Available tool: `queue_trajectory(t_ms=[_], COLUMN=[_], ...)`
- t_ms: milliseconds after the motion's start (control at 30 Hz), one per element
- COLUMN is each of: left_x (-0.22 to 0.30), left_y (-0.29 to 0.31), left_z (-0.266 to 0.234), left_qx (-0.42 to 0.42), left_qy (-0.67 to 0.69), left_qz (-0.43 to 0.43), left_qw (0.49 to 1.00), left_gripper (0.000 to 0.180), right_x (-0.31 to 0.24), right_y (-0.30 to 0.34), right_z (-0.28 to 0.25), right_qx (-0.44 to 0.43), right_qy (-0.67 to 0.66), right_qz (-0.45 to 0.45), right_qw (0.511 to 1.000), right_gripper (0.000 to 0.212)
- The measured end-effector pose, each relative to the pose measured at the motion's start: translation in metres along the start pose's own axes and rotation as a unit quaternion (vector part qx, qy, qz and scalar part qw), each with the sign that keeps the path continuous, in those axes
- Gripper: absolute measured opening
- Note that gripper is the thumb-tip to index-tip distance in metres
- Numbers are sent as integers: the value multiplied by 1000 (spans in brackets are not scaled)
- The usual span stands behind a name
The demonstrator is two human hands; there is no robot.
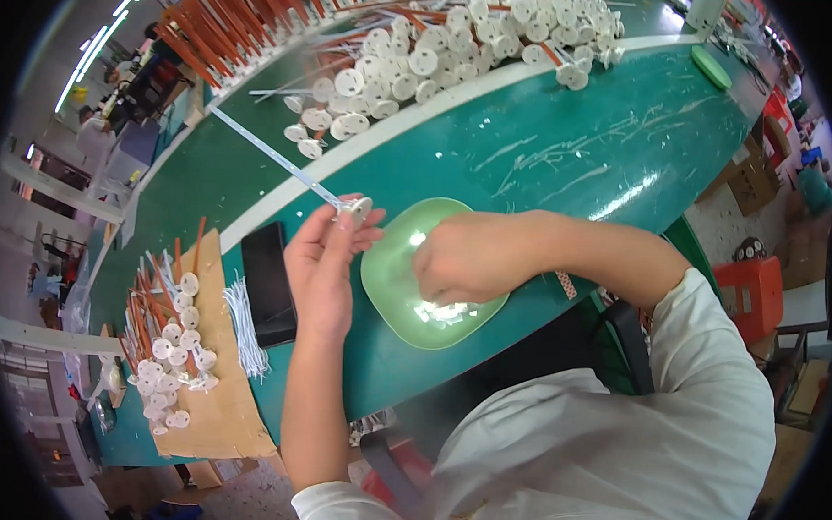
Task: Assembling small plastic components onto a long white strip at a factory workstation.
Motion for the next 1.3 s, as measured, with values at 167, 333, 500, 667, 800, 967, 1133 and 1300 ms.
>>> queue_trajectory(t_ms=[167, 333, 500, 667, 800, 967, 1133, 1300], left_x=[-6, -8, 0, -1, 0, 9, 9, 5], left_y=[3, 7, 9, 12, 16, 15, 12, 19], left_z=[-2, 0, 10, 13, 18, 13, 13, 20], left_qx=[-8, 1, -39, 3, 7, 37, 56, 8], left_qy=[25, 56, 112, 142, 178, 182, 240, 245], left_qz=[-18, -29, -20, -20, -16, 3, 8, 33], left_qw=[999, 998, 993, 990, 984, 983, 969, 969], left_gripper=[33, 35, 39, 39, 41, 41, 40, 45], right_x=[12, 34, 40, 53, 59, 23, 12, 5], right_y=[0, 1, 1, 4, 8, 31, 37, 55], right_z=[-17, -24, -25, -32, -34, -63, -63, -78], right_qx=[77, 82, 95, 160, 231, 460, 507, 590], right_qy=[-124, -265, -350, -501, -521, -140, 34, -73], right_qz=[11, 125, 120, 151, 168, 28, 14, -43], right_qw=[989, 953, 924, 837, 804, 876, 861, 803], right_gripper=[5, 6, 10, 10, 11, 12, 12, 11])
Point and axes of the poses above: each hand's wrist, its own y-axis away from the middle knuckle, its own z-axis out of the palm, x = y × z, the point moved 10 cm from there along -y, towards the middle knuckle, and after that the axes turned 10 degrees about z, right-handed, at the moved point
